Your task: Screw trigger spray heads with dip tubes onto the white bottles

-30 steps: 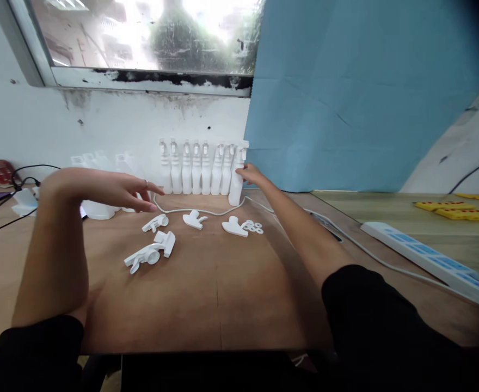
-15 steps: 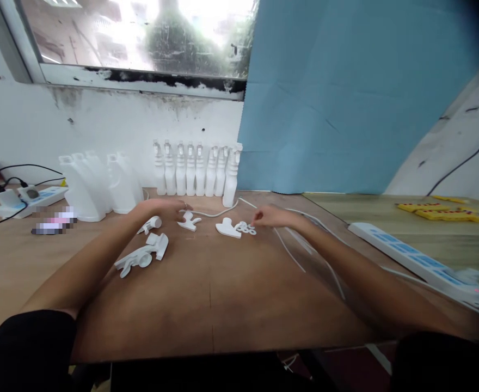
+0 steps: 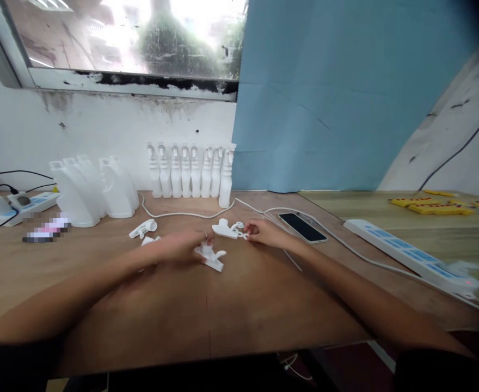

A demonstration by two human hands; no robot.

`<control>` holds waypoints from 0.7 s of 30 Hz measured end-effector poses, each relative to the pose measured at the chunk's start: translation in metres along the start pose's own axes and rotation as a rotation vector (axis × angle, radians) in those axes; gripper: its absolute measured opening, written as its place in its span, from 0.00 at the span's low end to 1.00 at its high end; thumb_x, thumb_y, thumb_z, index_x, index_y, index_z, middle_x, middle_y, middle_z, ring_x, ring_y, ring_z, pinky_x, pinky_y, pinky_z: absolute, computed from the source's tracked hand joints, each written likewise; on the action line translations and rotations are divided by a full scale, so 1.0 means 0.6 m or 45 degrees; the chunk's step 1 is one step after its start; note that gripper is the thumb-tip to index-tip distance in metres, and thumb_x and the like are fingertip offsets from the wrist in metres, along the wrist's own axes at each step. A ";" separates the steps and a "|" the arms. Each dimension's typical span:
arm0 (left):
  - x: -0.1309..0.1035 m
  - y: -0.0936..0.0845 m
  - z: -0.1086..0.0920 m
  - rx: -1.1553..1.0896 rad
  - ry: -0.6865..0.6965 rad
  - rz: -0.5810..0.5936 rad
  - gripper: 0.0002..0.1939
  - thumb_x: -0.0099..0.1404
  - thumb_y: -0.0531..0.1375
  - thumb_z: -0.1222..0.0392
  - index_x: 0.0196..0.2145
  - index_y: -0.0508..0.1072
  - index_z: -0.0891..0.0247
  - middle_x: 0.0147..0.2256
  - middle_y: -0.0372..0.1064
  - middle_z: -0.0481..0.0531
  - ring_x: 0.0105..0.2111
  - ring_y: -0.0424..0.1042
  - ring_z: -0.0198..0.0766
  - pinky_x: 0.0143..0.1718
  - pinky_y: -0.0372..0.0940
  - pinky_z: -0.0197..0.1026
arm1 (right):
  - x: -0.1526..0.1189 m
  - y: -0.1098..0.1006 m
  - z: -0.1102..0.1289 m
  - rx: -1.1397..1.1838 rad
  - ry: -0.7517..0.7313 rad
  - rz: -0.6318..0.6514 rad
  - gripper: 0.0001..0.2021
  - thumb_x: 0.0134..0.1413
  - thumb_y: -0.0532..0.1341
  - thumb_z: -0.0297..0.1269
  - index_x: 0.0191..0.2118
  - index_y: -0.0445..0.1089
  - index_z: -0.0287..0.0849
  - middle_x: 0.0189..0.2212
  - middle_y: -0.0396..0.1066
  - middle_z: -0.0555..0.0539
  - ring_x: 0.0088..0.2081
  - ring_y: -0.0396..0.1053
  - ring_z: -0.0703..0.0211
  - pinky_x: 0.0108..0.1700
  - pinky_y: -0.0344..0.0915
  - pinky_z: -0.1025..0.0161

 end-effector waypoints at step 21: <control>-0.025 0.069 -0.024 -0.592 0.023 -0.425 0.23 0.60 0.65 0.52 0.43 0.55 0.57 0.36 0.67 0.47 0.33 0.71 0.39 0.32 0.64 0.39 | -0.135 0.036 0.245 0.157 -1.097 -0.177 0.13 0.65 0.56 0.32 0.51 0.72 0.43 0.47 0.70 0.40 0.49 0.70 0.56 0.50 0.70 0.57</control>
Point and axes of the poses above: each hand's wrist, its own x-axis towards the middle knuckle, its own y-axis out of the palm, z = x × y, the point moved 8 cm from there along x, towards the middle knuckle
